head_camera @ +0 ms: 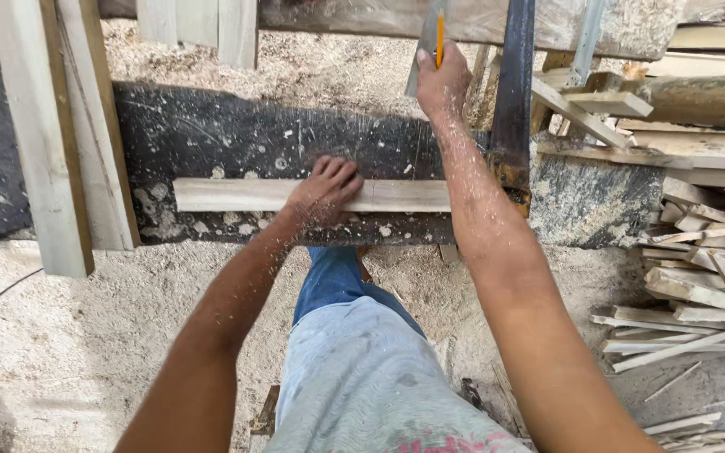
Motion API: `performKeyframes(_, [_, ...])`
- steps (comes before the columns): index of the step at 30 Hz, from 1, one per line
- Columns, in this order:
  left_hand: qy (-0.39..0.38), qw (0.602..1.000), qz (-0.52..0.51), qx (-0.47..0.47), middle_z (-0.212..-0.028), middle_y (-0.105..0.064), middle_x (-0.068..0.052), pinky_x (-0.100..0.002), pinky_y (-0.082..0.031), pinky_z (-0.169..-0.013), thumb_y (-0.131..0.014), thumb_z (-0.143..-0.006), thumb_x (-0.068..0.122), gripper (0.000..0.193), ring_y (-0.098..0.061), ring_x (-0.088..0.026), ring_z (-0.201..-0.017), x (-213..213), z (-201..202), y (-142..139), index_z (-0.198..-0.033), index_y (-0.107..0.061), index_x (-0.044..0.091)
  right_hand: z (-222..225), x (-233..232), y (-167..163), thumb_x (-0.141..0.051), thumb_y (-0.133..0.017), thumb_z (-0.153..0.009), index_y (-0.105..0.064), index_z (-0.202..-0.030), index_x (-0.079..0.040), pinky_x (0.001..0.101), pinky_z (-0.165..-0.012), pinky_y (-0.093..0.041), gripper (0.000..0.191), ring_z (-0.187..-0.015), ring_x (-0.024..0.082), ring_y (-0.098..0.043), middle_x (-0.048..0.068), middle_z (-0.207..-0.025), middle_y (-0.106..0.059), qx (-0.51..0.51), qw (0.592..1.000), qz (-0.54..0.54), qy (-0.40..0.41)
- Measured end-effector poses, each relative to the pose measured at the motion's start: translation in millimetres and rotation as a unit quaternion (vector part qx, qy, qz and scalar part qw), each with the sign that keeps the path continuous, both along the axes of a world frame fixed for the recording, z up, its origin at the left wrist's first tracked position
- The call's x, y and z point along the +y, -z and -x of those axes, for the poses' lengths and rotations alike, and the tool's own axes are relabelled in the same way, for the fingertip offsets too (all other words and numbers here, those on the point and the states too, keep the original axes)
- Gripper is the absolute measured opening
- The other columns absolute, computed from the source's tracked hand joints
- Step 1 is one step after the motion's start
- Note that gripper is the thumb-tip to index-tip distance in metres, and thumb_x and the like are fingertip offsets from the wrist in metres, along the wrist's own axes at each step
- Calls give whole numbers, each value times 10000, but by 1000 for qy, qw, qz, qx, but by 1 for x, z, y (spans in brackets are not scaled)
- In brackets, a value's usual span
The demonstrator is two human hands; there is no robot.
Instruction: The person places a wooden strip on a workbench, measures it with a tape measure, marks it with a pencil using a square, and saws it with a hand saw. They repeat measuring, marking, and sawing on additional strips, then carry a cut board across the workshop.
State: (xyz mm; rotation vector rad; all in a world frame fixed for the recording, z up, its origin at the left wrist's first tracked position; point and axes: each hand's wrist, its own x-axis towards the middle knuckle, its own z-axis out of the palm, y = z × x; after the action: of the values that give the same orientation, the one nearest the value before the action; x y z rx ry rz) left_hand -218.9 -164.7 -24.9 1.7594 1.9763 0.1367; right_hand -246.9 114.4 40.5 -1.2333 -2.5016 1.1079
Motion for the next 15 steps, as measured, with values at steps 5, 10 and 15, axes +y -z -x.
performKeyframes(5, [-27,999,-1,-27,-1341,-505,-157,-532,-276,-1179,-729,-832,555,767,-433,-339,-1319,-4,-2,2,-1391,-489,88,65,25,6,-240,-721,-996,-518,-1292,-7,388,-765,-629,428,-900,238,-698,145,-1045,-624,-15,998,-36,-57])
performKeyframes(10, [-43,998,-21,-39,-1320,-517,-166,-530,-299,-1151,-676,-868,543,705,-444,-338,-1298,-5,-2,-6,-1363,-498,74,71,33,21,-120,-595,-1046,-480,-1485,-145,280,-834,-669,454,-1066,216,-667,157,-1256,-484,-20,996,-87,19])
performKeyframes(15, [-42,998,-22,-36,-1330,-521,-165,-532,-302,-1160,-656,-901,546,687,-448,-338,-1302,-6,-2,-8,-1378,-503,75,47,46,25,-94,-629,-1027,-400,-1527,-95,259,-813,-667,550,-980,183,-655,153,-1324,-441,62,993,-104,13])
